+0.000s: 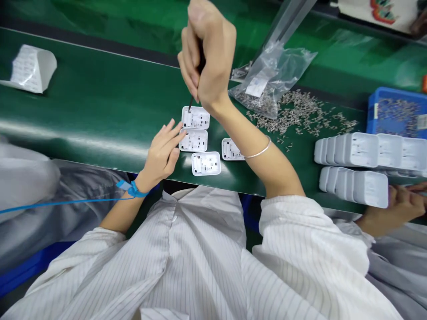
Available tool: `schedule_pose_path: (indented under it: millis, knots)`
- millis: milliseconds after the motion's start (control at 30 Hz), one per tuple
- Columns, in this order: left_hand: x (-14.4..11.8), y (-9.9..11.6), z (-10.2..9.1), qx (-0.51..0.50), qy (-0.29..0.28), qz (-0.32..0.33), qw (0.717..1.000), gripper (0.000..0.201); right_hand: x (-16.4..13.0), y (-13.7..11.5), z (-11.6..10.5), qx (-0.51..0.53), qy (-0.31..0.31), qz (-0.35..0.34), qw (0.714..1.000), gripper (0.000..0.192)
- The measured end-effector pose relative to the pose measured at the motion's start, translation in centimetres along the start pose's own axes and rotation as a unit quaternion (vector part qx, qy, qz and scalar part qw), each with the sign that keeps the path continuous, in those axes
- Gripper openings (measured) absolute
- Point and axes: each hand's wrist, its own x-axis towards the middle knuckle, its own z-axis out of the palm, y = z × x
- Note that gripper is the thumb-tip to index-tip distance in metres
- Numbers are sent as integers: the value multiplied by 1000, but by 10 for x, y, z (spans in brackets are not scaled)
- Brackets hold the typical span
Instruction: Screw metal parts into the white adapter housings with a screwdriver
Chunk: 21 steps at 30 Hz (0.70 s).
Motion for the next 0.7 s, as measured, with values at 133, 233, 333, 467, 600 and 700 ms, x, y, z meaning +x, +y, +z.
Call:
schedule_pose_path:
  millis: [133, 233, 333, 467, 600, 700]
  knots:
    - [25, -20, 2, 10, -42, 13, 999, 55, 14, 14, -11, 31, 69, -27, 997, 50]
    - [38, -33, 9, 7, -92, 17, 996, 56, 22, 35, -13, 28, 98, -12, 995, 50]
    - [40, -37, 15, 4, -106, 8, 994, 54, 29, 48, -16, 6, 89, 8, 996, 54]
    - [38, -34, 14, 2, -86, 1, 996, 50, 33, 59, -20, -29, 78, 33, 996, 51]
    - [40, -30, 12, -6, -111, -20, 994, 46, 32, 69, -23, -86, 63, 45, 993, 45]
    - [41, -28, 11, -15, -127, -39, 991, 44, 29, 72, -24, -113, 32, 54, 992, 47]
